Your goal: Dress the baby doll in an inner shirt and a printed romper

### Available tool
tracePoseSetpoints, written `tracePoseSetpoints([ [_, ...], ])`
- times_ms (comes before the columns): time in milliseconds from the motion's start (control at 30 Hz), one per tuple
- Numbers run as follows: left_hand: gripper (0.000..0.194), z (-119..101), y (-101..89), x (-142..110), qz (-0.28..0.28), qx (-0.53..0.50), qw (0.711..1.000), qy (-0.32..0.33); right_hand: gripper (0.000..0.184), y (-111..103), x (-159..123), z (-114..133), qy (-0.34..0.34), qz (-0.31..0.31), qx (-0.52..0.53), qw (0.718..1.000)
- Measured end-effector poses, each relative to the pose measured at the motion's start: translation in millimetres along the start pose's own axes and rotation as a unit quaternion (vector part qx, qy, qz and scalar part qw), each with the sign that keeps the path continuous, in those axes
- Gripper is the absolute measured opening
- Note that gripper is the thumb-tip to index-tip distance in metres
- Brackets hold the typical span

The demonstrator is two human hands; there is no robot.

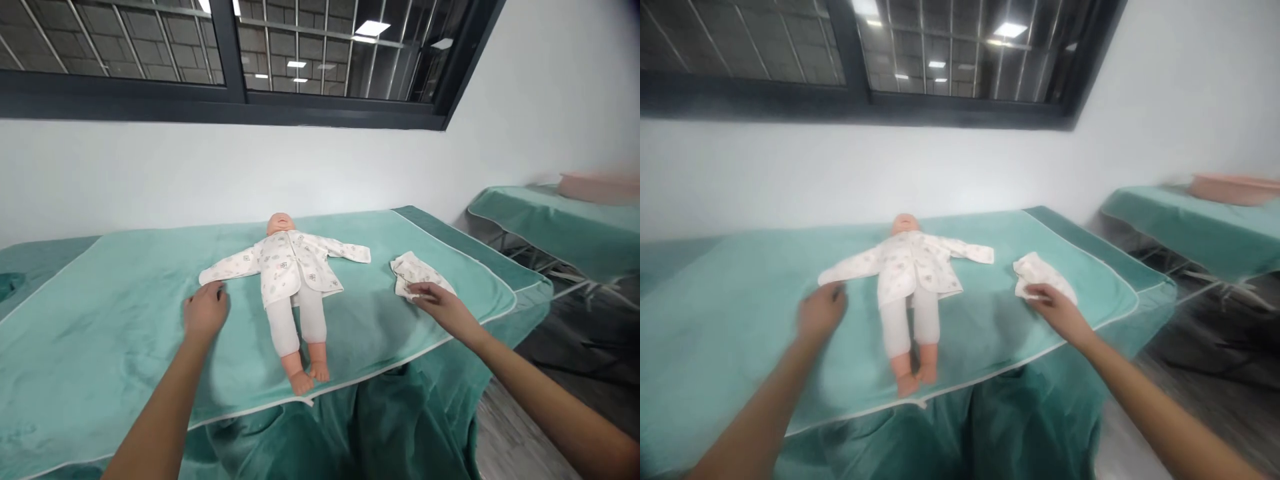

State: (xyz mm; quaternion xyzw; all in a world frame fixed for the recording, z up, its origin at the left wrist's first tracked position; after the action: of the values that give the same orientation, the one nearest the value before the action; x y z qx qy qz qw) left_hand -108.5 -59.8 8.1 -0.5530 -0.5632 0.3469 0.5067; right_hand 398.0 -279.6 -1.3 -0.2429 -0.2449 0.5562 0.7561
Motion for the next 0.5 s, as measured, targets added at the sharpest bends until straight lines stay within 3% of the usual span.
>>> tracePoseSetpoints([
  [100,0.039,-4.1,-4.2,-18.4,0.003,-0.005,1.000,0.011,0.037,-21.3,31.5,-7.1,-0.071,-0.002,-0.224,0.972],
  [233,0.036,-5.3,-3.1,-49.7,-0.005,-0.037,0.999,0.029,0.048,-29.9,75.9,1.1,-0.095,0.078,-0.414,0.902],
  [400,0.037,-13.0,3.5,-84.6,0.022,-0.180,0.983,0.018,0.028,-20.3,101.8,25.2,-0.110,0.146,-0.480,0.858],
  [500,0.050,-32.0,2.9,-93.8,0.089,-0.313,0.946,0.002,0.017,-2.2,101.6,50.3,-0.161,0.130,-0.409,0.889],
])
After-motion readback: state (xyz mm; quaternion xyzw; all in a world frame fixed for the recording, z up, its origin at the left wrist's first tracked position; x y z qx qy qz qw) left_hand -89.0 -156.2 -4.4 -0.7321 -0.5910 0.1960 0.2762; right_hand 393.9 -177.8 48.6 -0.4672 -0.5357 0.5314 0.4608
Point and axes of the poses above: each hand's wrist, its own x-axis towards the middle knuckle, its own y-axis out of the palm, z = x × y, the point moved 2 cm from there along x, towards the middle knuckle, and after that the axes turned 7 degrees about z, right-handed, at the moved point
